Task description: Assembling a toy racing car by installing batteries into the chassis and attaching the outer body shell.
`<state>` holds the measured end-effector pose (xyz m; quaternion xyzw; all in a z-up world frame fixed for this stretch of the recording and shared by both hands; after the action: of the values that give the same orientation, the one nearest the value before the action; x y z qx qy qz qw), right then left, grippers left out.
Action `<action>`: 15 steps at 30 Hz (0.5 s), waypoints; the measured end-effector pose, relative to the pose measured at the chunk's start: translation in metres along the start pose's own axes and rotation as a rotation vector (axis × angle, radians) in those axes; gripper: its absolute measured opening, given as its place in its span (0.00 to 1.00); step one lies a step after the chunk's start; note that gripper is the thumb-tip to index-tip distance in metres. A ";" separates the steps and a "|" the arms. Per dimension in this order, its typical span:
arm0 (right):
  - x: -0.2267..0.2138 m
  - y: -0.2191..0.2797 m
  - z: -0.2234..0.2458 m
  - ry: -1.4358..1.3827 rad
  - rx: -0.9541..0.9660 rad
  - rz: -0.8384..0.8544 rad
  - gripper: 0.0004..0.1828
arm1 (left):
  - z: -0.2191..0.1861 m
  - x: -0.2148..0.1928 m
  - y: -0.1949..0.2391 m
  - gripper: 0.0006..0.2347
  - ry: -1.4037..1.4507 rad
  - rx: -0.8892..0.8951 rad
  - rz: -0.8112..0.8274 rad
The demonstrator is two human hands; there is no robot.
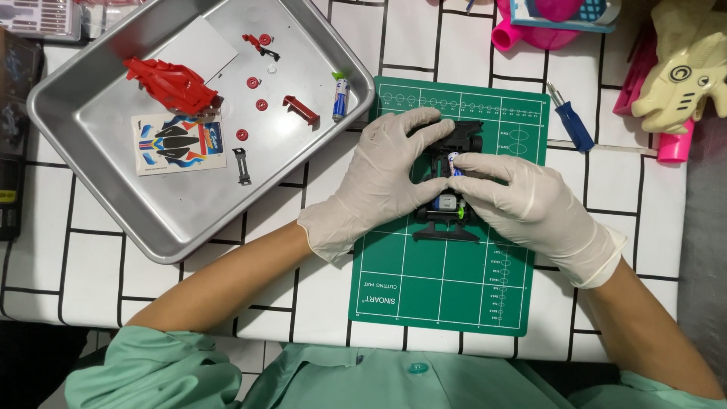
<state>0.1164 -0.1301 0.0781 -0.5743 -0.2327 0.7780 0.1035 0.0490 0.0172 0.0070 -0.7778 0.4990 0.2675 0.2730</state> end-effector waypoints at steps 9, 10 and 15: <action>0.002 0.000 -0.004 -0.052 0.084 0.014 0.07 | -0.003 0.000 -0.008 0.32 0.084 -0.061 -0.017; 0.003 0.000 -0.003 -0.054 0.083 0.014 0.07 | -0.003 -0.001 -0.008 0.32 0.083 -0.062 -0.017; 0.001 0.002 -0.008 -0.037 0.140 -0.030 0.05 | 0.000 -0.002 -0.003 0.11 0.149 -0.083 0.086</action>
<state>0.1236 -0.1297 0.0742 -0.5475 -0.1883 0.8013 0.1509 0.0513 0.0198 0.0087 -0.7840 0.5394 0.2407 0.1911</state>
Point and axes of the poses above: each hand's wrist, its own y-axis away from the middle knuckle, its own x-axis out of the palm, z = x × y, the point moved 6 cm from there along -y, towards the middle knuckle, and after that the axes turned 15 degrees about -x, right-handed, at the moved point
